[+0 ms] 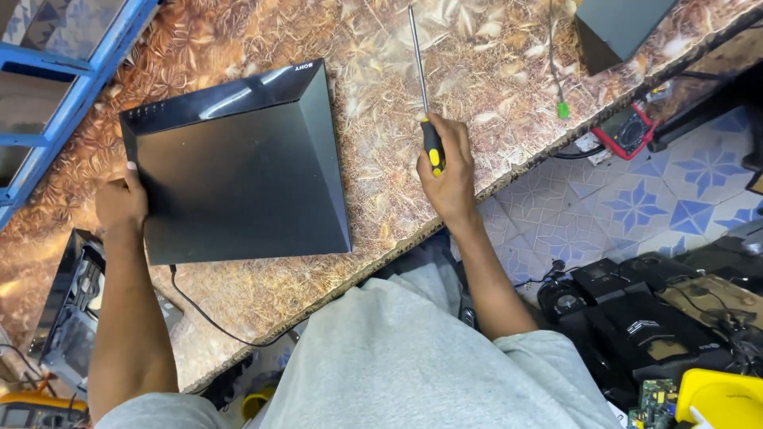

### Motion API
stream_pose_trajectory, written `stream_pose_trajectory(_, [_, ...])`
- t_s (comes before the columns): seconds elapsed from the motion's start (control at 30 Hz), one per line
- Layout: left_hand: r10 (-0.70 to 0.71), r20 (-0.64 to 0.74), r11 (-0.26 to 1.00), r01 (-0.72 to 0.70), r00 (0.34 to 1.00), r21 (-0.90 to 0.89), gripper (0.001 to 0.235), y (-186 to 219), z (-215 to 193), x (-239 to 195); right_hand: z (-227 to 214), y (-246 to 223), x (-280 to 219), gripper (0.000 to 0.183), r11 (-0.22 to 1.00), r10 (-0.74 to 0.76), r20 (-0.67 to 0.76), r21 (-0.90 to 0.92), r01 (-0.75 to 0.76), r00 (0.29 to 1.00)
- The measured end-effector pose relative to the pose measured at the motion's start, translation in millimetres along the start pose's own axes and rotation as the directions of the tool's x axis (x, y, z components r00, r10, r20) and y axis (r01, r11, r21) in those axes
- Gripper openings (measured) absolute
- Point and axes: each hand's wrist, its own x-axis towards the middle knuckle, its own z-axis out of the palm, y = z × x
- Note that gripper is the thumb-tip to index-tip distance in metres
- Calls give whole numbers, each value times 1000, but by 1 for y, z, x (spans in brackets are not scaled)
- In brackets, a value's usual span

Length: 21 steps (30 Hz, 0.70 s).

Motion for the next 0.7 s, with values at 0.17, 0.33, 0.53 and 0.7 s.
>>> stream_pose_trajectory(0.17, [2,-39,999,0,999,50,88,-8,7,-2,-2,8,9,64,999,-30,11,-9,30,999])
stream_pose_trajectory(0.33, [7,-101,997,1,995,80,90,-11,14,-11,2,16,12,65,997,-29,-48,-71,26,998])
stream_pose_trajectory(0.53, [12,-227,996,9,974,88,81,23,3,-26,2,20,19,79,997,-43,-74,-73,38,996])
stream_pose_trajectory(0.7, [-109,-276,987,136,955,81,72,24,8,-38,4,12,26,66,993,-75,-108,-95,65,991])
